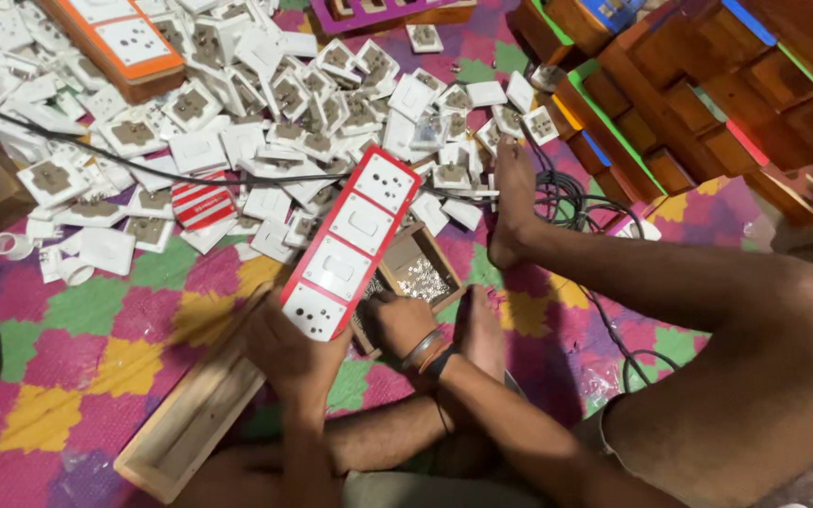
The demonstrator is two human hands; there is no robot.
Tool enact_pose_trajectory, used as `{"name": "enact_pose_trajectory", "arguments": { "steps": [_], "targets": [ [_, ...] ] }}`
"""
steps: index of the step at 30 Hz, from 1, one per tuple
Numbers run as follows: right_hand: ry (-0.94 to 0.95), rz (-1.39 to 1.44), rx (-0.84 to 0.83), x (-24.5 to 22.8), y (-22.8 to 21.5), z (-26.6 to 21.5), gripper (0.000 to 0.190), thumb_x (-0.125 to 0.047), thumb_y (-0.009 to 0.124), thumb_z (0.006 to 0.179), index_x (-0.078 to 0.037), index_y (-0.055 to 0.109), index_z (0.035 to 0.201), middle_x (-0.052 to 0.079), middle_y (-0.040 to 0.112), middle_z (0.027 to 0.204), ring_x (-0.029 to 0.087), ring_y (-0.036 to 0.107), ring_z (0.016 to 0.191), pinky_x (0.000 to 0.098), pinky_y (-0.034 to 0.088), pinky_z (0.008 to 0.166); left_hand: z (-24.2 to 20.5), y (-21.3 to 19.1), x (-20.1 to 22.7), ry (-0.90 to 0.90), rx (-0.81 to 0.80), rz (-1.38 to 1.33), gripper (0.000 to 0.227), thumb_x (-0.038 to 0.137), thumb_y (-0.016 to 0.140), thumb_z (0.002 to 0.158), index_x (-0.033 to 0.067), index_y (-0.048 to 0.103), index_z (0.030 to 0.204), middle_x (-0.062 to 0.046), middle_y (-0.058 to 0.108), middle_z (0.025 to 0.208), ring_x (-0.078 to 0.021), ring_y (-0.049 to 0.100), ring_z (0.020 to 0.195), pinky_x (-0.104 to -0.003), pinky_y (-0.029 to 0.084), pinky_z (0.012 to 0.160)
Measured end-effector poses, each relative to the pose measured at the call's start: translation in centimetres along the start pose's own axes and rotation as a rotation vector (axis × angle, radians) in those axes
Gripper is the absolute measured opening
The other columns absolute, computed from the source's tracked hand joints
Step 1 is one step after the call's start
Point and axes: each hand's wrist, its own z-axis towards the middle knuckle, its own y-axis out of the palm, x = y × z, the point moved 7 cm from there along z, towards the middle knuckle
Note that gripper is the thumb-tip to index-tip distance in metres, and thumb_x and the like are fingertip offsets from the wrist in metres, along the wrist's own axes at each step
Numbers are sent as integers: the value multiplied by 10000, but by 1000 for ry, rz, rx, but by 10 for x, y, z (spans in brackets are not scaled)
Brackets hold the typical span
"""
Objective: The person sits on a colorful mat and assembles white electrical sockets onto a red multi-socket board. They pick up sockets from a pile, align them on the board, and secure them with screws using a screwdriver. The person repeats this process for multiple sockets.
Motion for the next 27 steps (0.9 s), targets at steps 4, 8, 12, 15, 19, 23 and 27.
{"name": "enact_pose_trajectory", "arguments": {
  "steps": [4,8,12,15,19,23,27],
  "targets": [
    [52,211,74,6,-9,-1,173,-251,697,891,-82,712,926,153,690,888,402,679,799,501,538,712,-3,2,4,-14,19,-60,804,378,895,688,-3,534,1298,-213,599,1166,-428,596,1057,-560,486,896],
    [-66,458,203,15,-13,-8,145,-181,669,912,-44,719,907,172,705,926,397,674,869,463,538,777,-12,14,-3,-82,-32,-162,831,314,889,680,5,505,1349,-207,580,1207,-427,575,1078,-548,470,929],
    [136,772,190,40,-19,-12,115,-72,759,942,3,691,997,115,710,887,189,687,783,338,551,709,-23,18,-16,-148,-57,-275,867,249,884,672,12,476,1400,-201,562,1248,-425,555,1099,-535,454,963],
    [288,1037,133,40,-37,-14,106,-48,765,968,26,691,985,127,694,859,150,678,715,281,553,636,-20,23,-13,-133,-27,-295,891,213,882,675,21,456,1434,-189,558,1276,-418,547,1110,-526,443,980],
    [366,1257,37,15,-57,-11,112,-47,699,1010,59,726,1036,132,732,878,163,707,722,271,589,657,-27,29,-15,-150,-86,-314,883,177,863,686,31,448,1452,-183,557,1285,-408,548,1117,-506,456,1000],
    [318,1309,-55,-13,-68,-5,184,-4,678,952,64,714,1120,110,757,941,165,749,802,276,631,735,-30,33,-14,-115,-91,-296,923,103,795,655,21,415,1492,-193,549,1314,-427,545,1159,-519,455,1052],
    [240,1168,19,-24,-75,4,173,11,683,992,88,708,1145,114,742,934,155,711,786,268,599,714,-36,34,-8,-34,-70,-266,984,197,841,620,-1,394,1474,-195,545,1300,-448,533,1201,-582,410,1027]
  ]
}}
